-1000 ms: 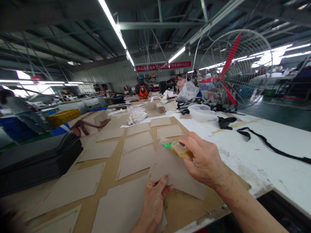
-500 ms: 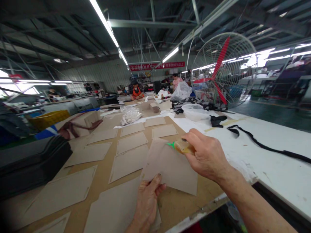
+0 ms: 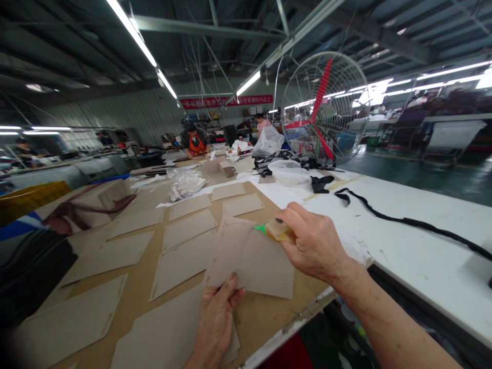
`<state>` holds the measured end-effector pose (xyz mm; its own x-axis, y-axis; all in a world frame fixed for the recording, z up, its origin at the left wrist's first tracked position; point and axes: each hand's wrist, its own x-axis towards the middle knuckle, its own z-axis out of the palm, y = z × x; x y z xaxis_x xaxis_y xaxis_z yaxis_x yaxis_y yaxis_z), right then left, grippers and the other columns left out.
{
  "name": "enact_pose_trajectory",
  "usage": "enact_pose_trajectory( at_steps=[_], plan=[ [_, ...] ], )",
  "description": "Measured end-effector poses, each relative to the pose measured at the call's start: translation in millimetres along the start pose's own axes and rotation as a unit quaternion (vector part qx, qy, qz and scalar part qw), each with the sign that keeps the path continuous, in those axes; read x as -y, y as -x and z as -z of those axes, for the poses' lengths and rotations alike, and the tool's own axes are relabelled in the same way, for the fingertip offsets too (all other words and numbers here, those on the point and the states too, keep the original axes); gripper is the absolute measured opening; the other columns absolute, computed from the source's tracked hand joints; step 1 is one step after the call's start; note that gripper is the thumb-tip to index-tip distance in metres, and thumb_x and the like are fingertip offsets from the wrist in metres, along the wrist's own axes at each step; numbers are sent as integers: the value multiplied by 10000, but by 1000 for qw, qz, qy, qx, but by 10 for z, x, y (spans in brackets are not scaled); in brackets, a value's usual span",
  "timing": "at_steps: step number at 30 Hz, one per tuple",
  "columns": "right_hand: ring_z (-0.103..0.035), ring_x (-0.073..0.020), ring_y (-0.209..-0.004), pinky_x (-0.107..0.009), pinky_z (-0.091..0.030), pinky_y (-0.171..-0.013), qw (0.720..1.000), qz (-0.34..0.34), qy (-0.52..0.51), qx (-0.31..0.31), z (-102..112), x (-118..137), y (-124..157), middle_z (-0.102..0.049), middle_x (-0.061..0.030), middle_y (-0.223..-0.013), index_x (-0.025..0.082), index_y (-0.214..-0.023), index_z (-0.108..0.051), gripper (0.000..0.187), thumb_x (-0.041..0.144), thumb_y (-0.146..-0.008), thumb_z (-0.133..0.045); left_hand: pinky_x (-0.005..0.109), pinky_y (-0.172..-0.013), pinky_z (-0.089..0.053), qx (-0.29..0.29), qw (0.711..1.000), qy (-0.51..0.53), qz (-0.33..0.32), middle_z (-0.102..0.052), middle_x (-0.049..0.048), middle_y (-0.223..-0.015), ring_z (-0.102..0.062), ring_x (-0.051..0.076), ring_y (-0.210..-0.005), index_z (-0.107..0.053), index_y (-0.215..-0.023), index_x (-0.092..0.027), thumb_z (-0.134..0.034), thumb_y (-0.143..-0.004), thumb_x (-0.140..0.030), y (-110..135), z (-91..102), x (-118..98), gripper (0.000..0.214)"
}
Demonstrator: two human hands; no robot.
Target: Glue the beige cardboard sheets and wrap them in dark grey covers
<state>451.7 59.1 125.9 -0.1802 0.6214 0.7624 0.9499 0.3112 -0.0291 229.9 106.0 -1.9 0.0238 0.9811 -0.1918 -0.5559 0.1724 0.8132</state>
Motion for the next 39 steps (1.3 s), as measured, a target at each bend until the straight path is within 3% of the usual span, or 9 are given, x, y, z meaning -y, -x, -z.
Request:
enact_pose_trajectory(
  at_steps=[5, 17, 22, 29, 35, 39],
  plan=[
    [-558, -169, -662, -302, -365, -592, 998, -31, 43, 28, 30, -80, 94, -583, -6, -870, 203, -986, -571, 126, 192, -860, -564, 263, -550, -601, 2, 1000, -7, -7, -734, 49, -910, -652, 158, -737, -763, -886, -162, -932, -537, -288, 10, 12, -19, 408],
    [-596, -195, -735, -309, -400, -630, 995, -85, 49, 13, 116, -211, 300, -613, -20, -902, 209, -987, -567, 123, 203, -867, -541, 249, -522, -596, -13, 1000, 9, -5, -714, 27, -883, -631, 144, -721, -749, -881, -168, -941, -511, -245, -48, 60, -6, 424],
    [-605, -204, -753, -308, -416, -644, 995, -82, 59, 12, 155, -279, 360, -617, -22, -904, 215, -1000, -569, 194, 183, -809, -561, 239, -502, -589, -16, 1000, 22, -13, -711, 4, -887, -632, 138, -711, -742, -910, -192, -932, -514, -204, -62, 36, -29, 439],
    [-612, -206, -768, -302, -419, -640, 994, -85, 62, 7, 209, -286, 395, -627, -43, -908, 205, -1002, -572, 183, 187, -829, -517, 211, -461, -556, -34, 999, 40, -5, -725, -14, -847, -642, 122, -647, -734, -874, -188, -903, -528, -159, -63, 60, -40, 386],
    [-547, -145, -610, -272, -392, -576, 990, -77, -26, 111, 291, -138, 513, -588, -9, -821, 215, -996, -581, 108, 297, -944, -534, 183, -439, -518, -43, 998, 47, 1, -728, -15, -818, -642, 108, -611, -732, -868, -183, -903, -519, -153, -56, 40, -49, 389],
    [-564, -159, -669, -274, -396, -593, 996, -67, -3, 57, 297, -138, 541, -585, -24, -852, 206, -1028, -575, 113, 242, -927, -543, 182, -422, -508, -52, 998, 47, 4, -720, -15, -789, -625, 101, -588, -731, -827, -168, -910, -488, -150, -69, 26, -52, 384]
  ],
)
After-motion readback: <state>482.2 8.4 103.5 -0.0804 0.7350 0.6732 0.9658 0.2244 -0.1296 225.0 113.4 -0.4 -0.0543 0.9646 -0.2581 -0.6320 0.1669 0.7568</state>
